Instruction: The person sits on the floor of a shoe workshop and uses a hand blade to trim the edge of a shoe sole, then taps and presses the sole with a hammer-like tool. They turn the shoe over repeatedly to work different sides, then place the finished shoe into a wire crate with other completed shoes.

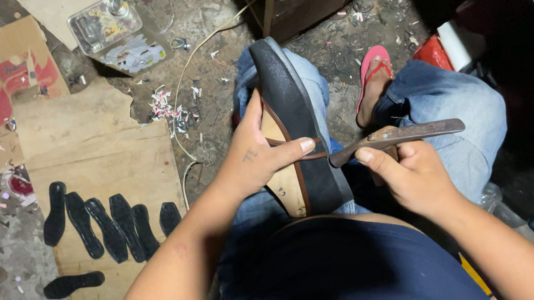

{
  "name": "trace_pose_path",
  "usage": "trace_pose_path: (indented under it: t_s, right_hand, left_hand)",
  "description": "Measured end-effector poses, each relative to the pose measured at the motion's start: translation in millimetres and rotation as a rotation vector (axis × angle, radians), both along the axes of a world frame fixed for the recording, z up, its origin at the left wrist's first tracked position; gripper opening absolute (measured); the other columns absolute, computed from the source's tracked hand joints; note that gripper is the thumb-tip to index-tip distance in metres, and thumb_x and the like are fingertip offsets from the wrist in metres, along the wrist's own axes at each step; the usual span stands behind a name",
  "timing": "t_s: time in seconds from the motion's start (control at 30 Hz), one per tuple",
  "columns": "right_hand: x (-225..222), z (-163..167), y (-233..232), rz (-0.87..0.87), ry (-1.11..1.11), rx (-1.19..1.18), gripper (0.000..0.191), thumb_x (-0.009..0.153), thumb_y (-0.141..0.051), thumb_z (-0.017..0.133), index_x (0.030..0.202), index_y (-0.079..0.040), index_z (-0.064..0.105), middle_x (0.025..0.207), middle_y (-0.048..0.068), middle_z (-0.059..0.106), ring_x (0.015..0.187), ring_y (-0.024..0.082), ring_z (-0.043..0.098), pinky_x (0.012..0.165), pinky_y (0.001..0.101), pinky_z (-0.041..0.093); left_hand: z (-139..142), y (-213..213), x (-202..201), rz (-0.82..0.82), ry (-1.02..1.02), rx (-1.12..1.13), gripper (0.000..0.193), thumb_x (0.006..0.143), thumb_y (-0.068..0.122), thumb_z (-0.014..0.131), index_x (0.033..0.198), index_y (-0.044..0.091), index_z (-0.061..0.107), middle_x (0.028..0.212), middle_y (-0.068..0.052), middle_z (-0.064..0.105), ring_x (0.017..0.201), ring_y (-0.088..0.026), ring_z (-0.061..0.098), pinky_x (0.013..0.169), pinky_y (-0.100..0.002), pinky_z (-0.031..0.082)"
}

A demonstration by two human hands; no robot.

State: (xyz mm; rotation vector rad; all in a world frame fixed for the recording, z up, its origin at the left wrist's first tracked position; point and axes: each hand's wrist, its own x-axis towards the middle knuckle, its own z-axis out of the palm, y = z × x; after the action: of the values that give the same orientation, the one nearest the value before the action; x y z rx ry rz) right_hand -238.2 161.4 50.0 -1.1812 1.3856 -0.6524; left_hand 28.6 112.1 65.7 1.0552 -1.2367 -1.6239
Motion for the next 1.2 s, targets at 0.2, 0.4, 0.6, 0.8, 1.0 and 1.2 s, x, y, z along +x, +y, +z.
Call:
trace_pose_path:
  t_s: [0.2, 0.4, 0.6, 0.8, 1.0, 1.2]
  right_hand:
    - [13.4, -21.7, -15.9, -0.082, -0.157, 0.082, 0.024, 0.094, -0.028, 0.070, 0.094, -0.005, 0.065, 0.068, -0.003, 0.056, 0.058, 0.008, 0.051, 0.050, 0.0271, 0.043]
    - [47.1, 3.5, -65.1, 0.045, 0.115, 0.128, 0.026, 0.094, -0.029, 0.071, 0.089, -0.003, 0.068, 0.065, 0.004, 0.057, 0.056, 0.014, 0.050, 0.049, 0.0337, 0.041]
    - [77.5, 27.8, -108.5, 0.250, 0.632, -0.189, 0.026, 0.086, -0.032, 0.076, 0.091, -0.006, 0.077, 0.076, 0.018, 0.070, 0.071, 0.034, 0.066, 0.062, 0.0423, 0.050]
    - [61.4, 23.7, -81.8, 0.105, 0.347, -0.165, 0.026, 0.089, -0.029, 0.072, 0.099, -0.005, 0.073, 0.073, 0.006, 0.072, 0.064, 0.017, 0.065, 0.060, 0.0345, 0.052]
    - [5.1, 18.2, -32.8, -0.142, 0.113, 0.111, 0.025, 0.092, -0.026, 0.071, 0.094, -0.001, 0.068, 0.067, 0.000, 0.057, 0.059, 0.011, 0.052, 0.051, 0.0296, 0.042]
    - [-34.4, 3.1, 15.4, -0.172, 0.241, -0.056, 0.027, 0.091, -0.027, 0.072, 0.098, 0.000, 0.068, 0.073, 0.002, 0.062, 0.066, 0.010, 0.056, 0.061, 0.0277, 0.047]
  left_hand:
    - [-9.1, -13.5, 8.7, 0.030, 0.019, 0.059, 0.104, 0.075, 0.016, 0.082, 0.161, 0.002, 0.026, 0.150, -0.011, 0.048, 0.139, -0.021, 0.047, 0.112, -0.038, 0.047]
    - [-25.2, -45.0, 23.6, 0.012, -0.108, -0.066, 0.116, 0.074, 0.019, 0.083, 0.165, -0.004, 0.016, 0.159, -0.017, 0.044, 0.152, -0.026, 0.037, 0.129, -0.036, 0.024]
    - [-36.1, -70.7, 32.5, 0.045, -0.185, -0.001, 0.123, 0.072, 0.023, 0.085, 0.161, -0.010, 0.007, 0.157, -0.019, 0.043, 0.151, -0.026, 0.038, 0.124, -0.036, 0.029]
    - [-23.0, -57.3, 19.7, 0.061, 0.043, 0.082, 0.107, 0.072, 0.018, 0.079, 0.158, -0.001, 0.019, 0.144, -0.012, 0.048, 0.135, -0.022, 0.048, 0.105, -0.039, 0.051]
    - [10.1, -29.5, 18.7, 0.068, 0.136, 0.166, 0.088, 0.077, 0.020, 0.078, 0.152, 0.000, 0.036, 0.133, -0.011, 0.058, 0.124, -0.023, 0.059, 0.106, -0.038, 0.052]
    - [48.7, -6.5, 18.0, 0.019, 0.091, -0.011, 0.087, 0.081, 0.022, 0.077, 0.155, -0.001, 0.038, 0.143, -0.010, 0.056, 0.135, -0.019, 0.054, 0.119, -0.036, 0.041]
